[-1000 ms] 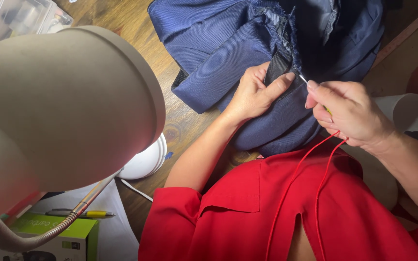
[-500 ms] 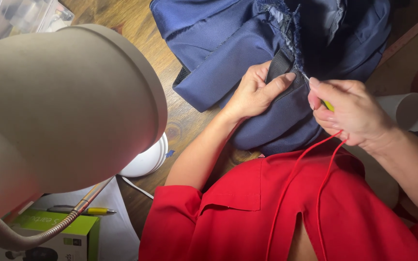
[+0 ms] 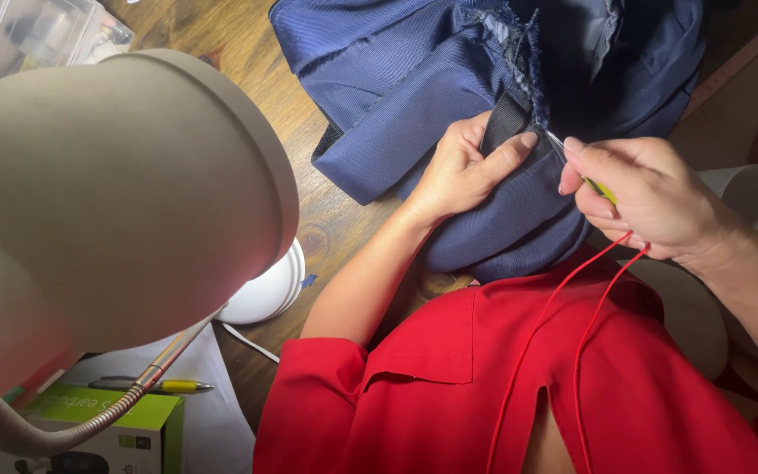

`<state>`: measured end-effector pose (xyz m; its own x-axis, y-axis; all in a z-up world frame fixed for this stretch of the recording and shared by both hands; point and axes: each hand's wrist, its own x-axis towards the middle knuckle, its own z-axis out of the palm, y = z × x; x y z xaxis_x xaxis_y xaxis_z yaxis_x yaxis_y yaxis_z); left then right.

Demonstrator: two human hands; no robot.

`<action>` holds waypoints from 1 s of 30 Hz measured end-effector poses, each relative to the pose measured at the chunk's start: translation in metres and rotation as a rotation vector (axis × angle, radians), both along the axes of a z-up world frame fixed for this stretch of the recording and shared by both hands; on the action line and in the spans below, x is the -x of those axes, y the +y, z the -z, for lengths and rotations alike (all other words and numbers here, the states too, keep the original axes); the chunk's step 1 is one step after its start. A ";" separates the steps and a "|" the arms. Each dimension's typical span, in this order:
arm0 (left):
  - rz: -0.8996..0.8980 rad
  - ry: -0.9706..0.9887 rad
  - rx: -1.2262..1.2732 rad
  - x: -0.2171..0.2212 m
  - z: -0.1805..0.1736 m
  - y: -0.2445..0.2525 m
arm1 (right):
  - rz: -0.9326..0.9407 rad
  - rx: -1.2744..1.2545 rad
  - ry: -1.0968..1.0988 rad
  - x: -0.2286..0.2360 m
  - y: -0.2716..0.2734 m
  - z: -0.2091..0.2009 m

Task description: The person uses a seam ripper and a needle to unpick and then resew a strap or seam on a blue backpack on a wooden table under a desk lamp.

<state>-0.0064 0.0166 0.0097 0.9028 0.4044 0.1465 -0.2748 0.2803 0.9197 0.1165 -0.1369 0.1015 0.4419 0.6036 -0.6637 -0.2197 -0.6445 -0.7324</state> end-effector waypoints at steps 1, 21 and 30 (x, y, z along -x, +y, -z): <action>0.003 -0.001 -0.001 0.000 0.001 -0.001 | 0.003 -0.001 -0.001 -0.001 -0.005 0.000; 0.059 -0.049 0.233 0.002 0.013 -0.002 | 0.143 -0.500 -0.273 -0.008 0.031 0.058; 0.063 -0.045 0.144 -0.001 0.005 0.000 | -0.106 -0.178 -0.504 -0.008 0.030 -0.004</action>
<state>-0.0056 0.0167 0.0043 0.9208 0.3670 0.1321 -0.2927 0.4264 0.8559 0.1248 -0.1066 0.1052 0.6095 0.7459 -0.2686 0.2465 -0.5002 -0.8301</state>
